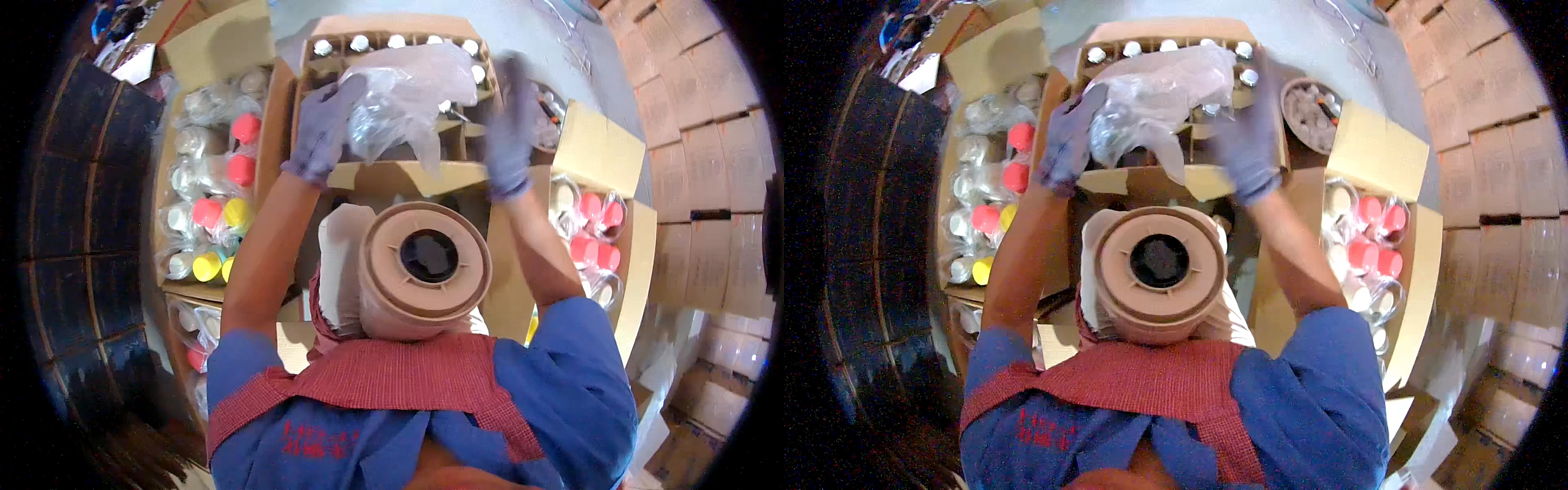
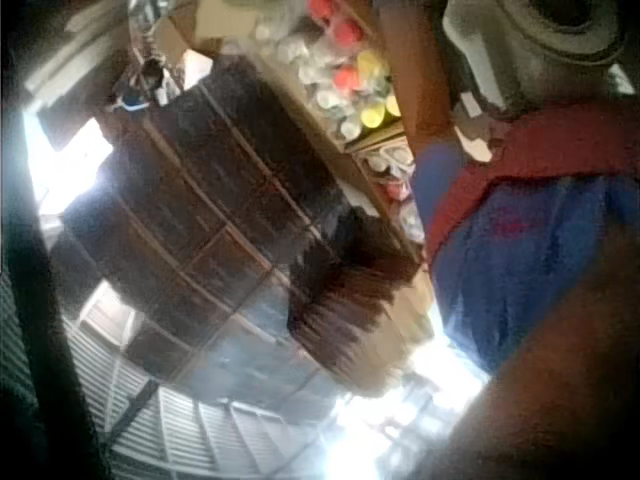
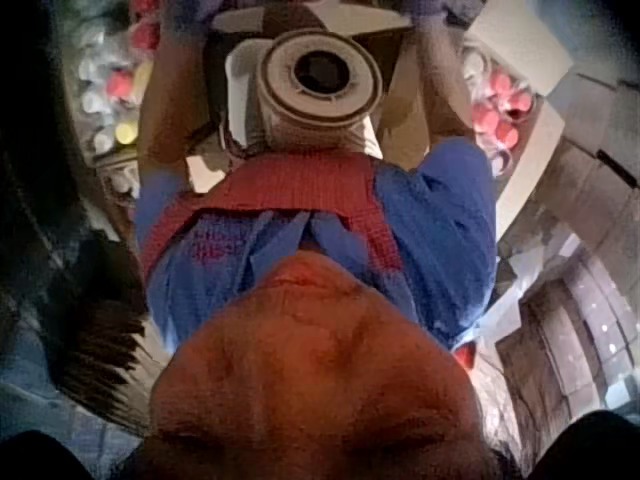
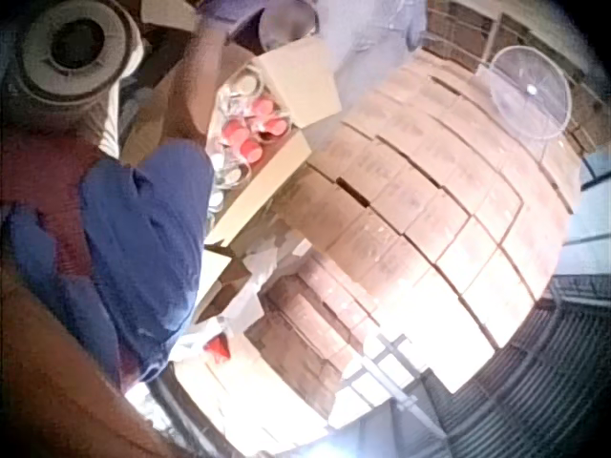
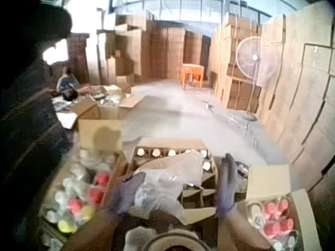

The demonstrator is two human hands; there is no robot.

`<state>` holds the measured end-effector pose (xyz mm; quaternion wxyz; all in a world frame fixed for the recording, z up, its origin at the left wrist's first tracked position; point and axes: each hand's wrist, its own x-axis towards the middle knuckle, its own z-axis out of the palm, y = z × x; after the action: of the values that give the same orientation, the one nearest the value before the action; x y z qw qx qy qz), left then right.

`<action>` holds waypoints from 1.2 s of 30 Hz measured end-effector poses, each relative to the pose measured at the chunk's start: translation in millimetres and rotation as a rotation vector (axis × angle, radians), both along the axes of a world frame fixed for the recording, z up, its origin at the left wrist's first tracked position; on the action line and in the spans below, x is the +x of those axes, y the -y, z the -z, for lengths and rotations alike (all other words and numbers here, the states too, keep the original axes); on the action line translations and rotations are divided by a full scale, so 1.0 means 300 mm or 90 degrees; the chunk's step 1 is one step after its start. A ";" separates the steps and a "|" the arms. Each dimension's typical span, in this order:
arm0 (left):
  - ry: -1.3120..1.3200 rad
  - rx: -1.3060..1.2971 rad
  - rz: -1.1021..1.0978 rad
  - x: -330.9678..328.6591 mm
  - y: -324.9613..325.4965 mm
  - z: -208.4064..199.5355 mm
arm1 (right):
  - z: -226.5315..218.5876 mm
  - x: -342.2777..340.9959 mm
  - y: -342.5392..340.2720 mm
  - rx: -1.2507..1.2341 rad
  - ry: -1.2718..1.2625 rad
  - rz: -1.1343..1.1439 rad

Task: The person assembles plastic containers by inserting metal components into the openings, securing them with red lids, and placing the finished units into cardboard boxes. The person handles multiple containers, lids, and metal parts throughout the process.

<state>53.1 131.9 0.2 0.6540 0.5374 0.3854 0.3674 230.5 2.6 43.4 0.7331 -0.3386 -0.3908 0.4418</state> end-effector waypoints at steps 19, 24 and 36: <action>-0.022 -0.102 0.304 -0.103 -0.006 0.141 | 0.334 0.036 0.056 -0.292 0.514 0.169; -0.607 0.378 0.363 -0.250 0.113 0.113 | 0.253 -0.048 0.207 -0.351 0.316 0.097; -0.350 0.282 0.539 -0.643 0.499 0.073 | 0.327 -0.077 0.746 -0.195 0.516 -0.324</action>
<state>-139.9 -17.8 -21.6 0.4907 0.8466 0.2059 -0.0092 207.4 -221.2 -54.8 0.3336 -0.4804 -0.6450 0.4918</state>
